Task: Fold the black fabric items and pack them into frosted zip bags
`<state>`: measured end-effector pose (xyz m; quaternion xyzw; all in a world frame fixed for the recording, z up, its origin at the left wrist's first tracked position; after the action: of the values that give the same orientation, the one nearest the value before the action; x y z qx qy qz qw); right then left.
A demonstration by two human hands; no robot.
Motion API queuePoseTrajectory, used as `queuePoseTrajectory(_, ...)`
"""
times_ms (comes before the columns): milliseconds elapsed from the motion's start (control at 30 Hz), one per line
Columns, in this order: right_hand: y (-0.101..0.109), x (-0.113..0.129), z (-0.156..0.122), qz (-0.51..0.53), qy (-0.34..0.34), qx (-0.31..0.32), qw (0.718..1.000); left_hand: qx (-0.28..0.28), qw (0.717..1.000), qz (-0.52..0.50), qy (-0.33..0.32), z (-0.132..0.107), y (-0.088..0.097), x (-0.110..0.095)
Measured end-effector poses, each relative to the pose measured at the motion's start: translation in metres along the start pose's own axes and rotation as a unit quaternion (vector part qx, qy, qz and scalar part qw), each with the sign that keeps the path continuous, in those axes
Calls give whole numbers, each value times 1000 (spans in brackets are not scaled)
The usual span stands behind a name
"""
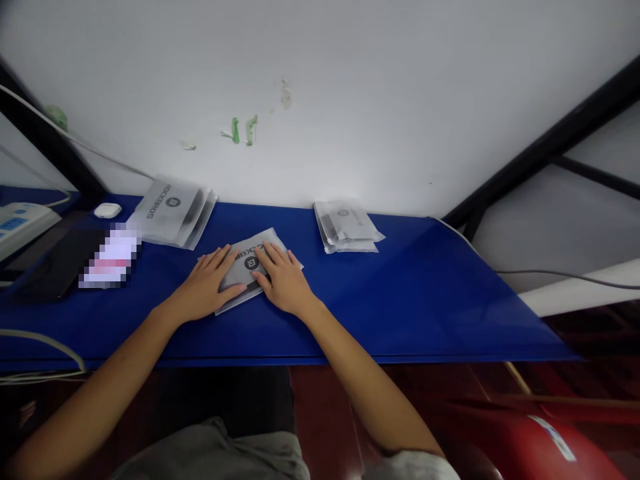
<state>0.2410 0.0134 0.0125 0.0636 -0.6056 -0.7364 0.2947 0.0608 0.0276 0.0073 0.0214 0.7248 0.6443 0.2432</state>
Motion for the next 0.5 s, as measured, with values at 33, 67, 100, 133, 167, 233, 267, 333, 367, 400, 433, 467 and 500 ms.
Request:
queuePoseTrajectory(33, 2, -1, 1, 4, -3, 0, 1000, 1, 1000, -2, 0, 0, 0, 0)
queuePoseTrajectory(67, 4, -2, 3, 8, -5, -1, 1000, 4, 1000, -4, 0, -1, -1, 1)
queuePoseTrajectory(100, 6, -2, 5, 10, -8, -3, 1000, 7, 1000, -5, -2, -1, -1, 1)
queuePoseTrajectory(133, 7, -3, 7, 10, -9, -4, 1000, 11, 1000, -6, -4, -1, -1, 1)
queuePoseTrajectory(167, 9, -4, 10, 9, -10, -4, 1000, 14, 1000, -8, -8, -1, -2, 2)
queuePoseTrajectory(233, 11, -5, 15, 3, -8, 0, 1000, 17, 1000, -11, -19, -1, -2, 2)
queuePoseTrajectory(267, 12, -6, 18, 0, -7, 3, 1000, 18, 999, -12, -25, -1, -2, 2)
queuePoseTrajectory(333, 13, -6, 24, -4, -4, 10, 1000, 18, 999, -15, -36, -1, -3, 2)
queuePoseTrajectory(367, 14, -6, 27, -6, -3, 14, 1000, 18, 999, -16, -42, -1, -3, 2)
queuePoseTrajectory(400, 14, -6, 30, -6, -1, 17, 1000, 19, 998, -17, -49, -1, -3, 1)
queuePoseTrajectory(433, 14, -5, 33, -7, 2, 20, 1000, 19, 998, -17, -58, -2, -3, 0)
queuePoseTrajectory(467, 13, -5, 36, -7, 5, 24, 1000, 19, 998, -17, -65, -2, -2, -1)
queuePoseTrajectory(500, 13, -5, 38, -9, 9, 27, 1000, 18, 997, -17, -70, -3, -2, -1)
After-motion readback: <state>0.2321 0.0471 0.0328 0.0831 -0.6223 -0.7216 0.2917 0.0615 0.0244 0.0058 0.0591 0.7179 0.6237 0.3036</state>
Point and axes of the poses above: each hand's wrist, its own z-axis towards the middle knuckle, its own y-axis out of the back of the hand, x = y × z, the point moved 3 cm from there along z, towards the middle knuckle, and after that the axes turned 7 degrees about y, right-handed, at the moved point
